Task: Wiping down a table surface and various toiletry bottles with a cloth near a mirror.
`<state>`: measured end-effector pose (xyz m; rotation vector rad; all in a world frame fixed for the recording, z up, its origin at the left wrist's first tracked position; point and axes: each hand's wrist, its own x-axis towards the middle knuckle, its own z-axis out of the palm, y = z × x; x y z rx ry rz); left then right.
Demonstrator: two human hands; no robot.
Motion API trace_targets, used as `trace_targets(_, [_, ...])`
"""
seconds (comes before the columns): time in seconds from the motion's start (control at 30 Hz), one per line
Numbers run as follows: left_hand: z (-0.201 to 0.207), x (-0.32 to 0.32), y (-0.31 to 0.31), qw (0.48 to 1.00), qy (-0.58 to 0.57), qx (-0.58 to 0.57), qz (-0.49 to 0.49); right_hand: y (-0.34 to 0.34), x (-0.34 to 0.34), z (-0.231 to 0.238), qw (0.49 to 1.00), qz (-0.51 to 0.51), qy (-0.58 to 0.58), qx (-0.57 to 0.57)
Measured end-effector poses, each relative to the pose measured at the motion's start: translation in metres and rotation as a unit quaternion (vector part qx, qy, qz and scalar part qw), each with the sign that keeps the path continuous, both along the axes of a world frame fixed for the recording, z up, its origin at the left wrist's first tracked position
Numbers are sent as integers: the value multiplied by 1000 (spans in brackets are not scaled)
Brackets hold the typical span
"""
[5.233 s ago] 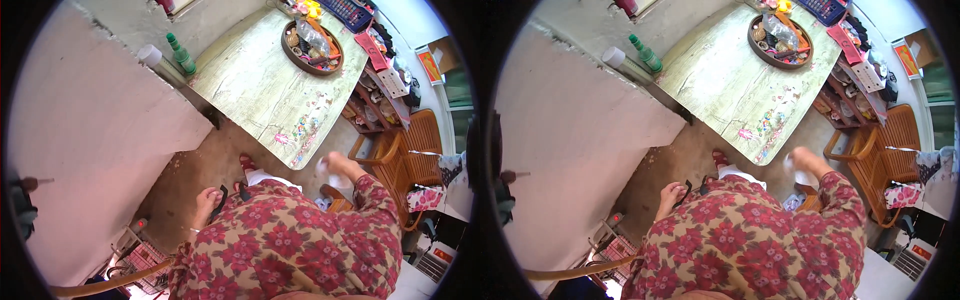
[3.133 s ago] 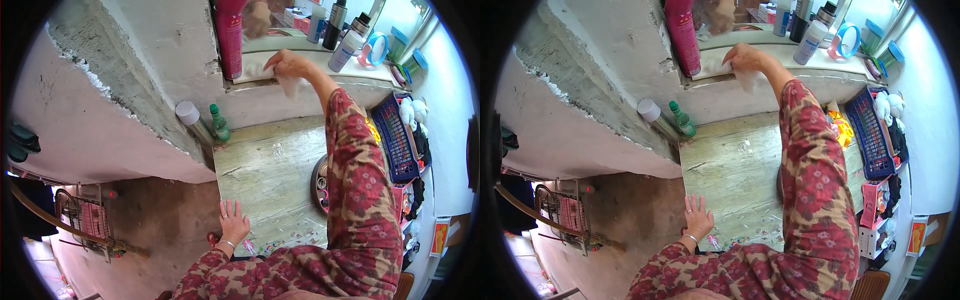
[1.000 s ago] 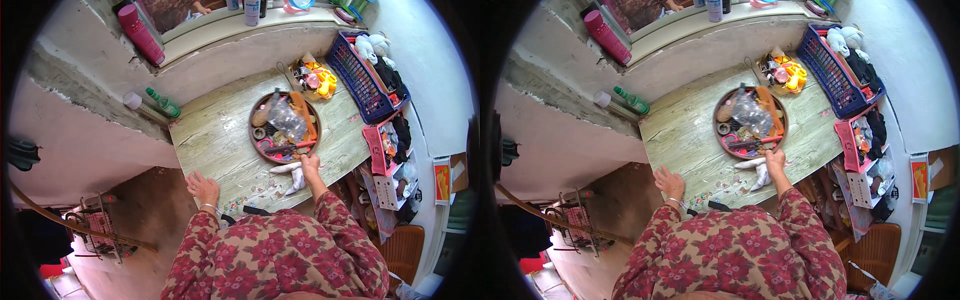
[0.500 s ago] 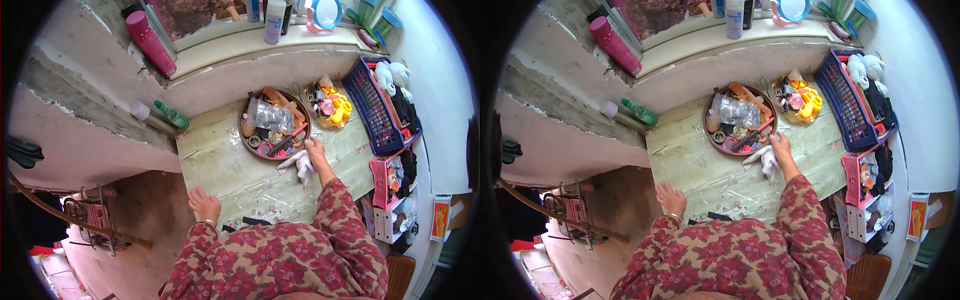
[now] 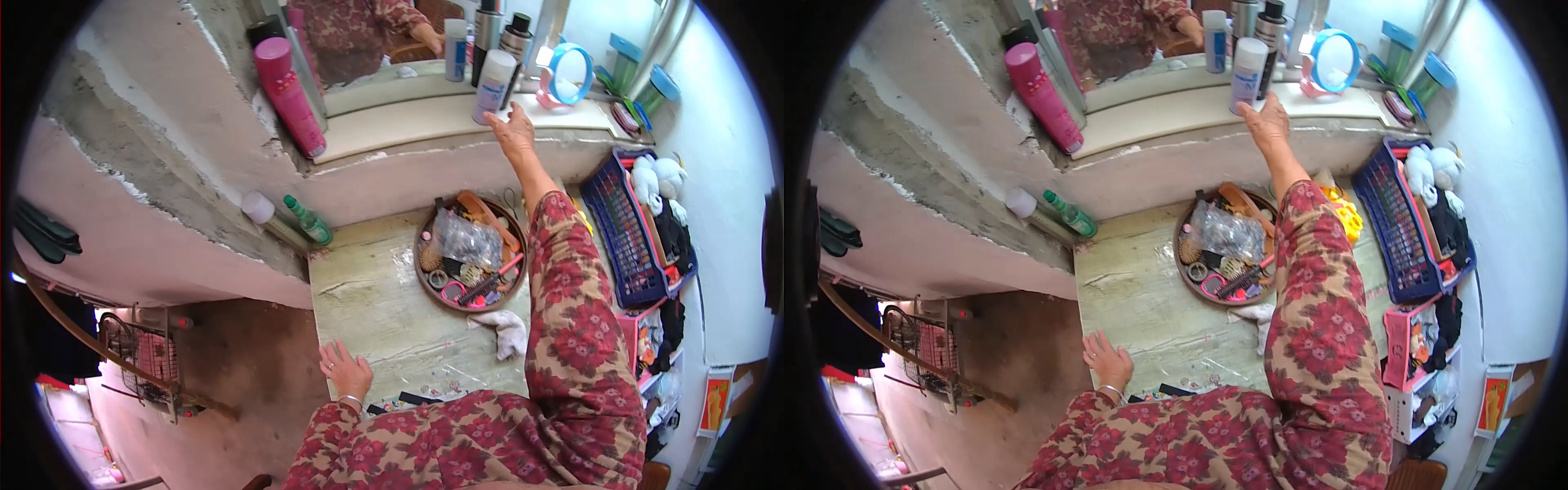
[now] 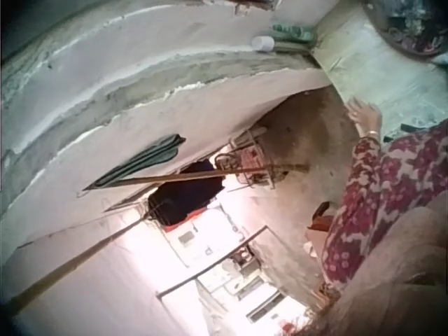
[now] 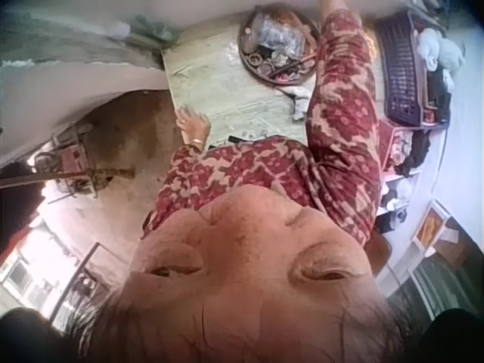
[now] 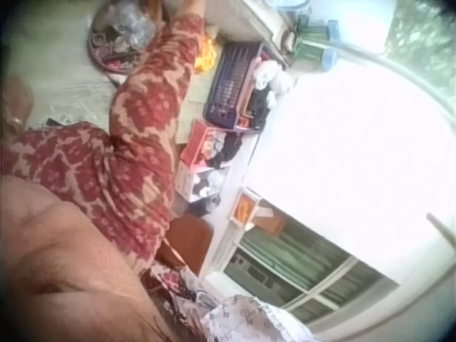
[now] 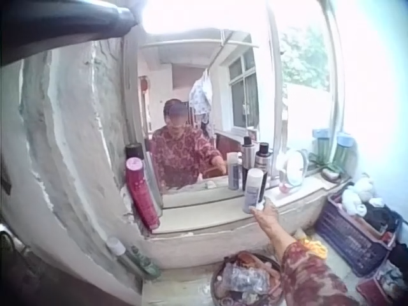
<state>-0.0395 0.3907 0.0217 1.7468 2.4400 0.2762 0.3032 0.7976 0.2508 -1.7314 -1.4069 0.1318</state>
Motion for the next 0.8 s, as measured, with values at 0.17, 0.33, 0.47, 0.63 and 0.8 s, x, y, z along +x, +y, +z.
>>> trace_targets(0.17, [0,-1,-5,1000,-5,0,-9,19,-15,3,1000,-15,9,-27])
trace_targets(0.33, [-3,-2,-4,1000,-7,-1,-8,23,-34,6,999,-31,19,-35])
trace_targets(0.47, [-3,-3,2,1000,4,6,-11,30,-73,3,998,30,-46,-21])
trace_targets(0.63, [-2,-3,7,1000,1,7,-4,38,-146,7,986,157,-51,14])
trace_targets(0.8, [-7,-5,-1,999,-1,-51,14,36,-204,8,968,250,-33,1])
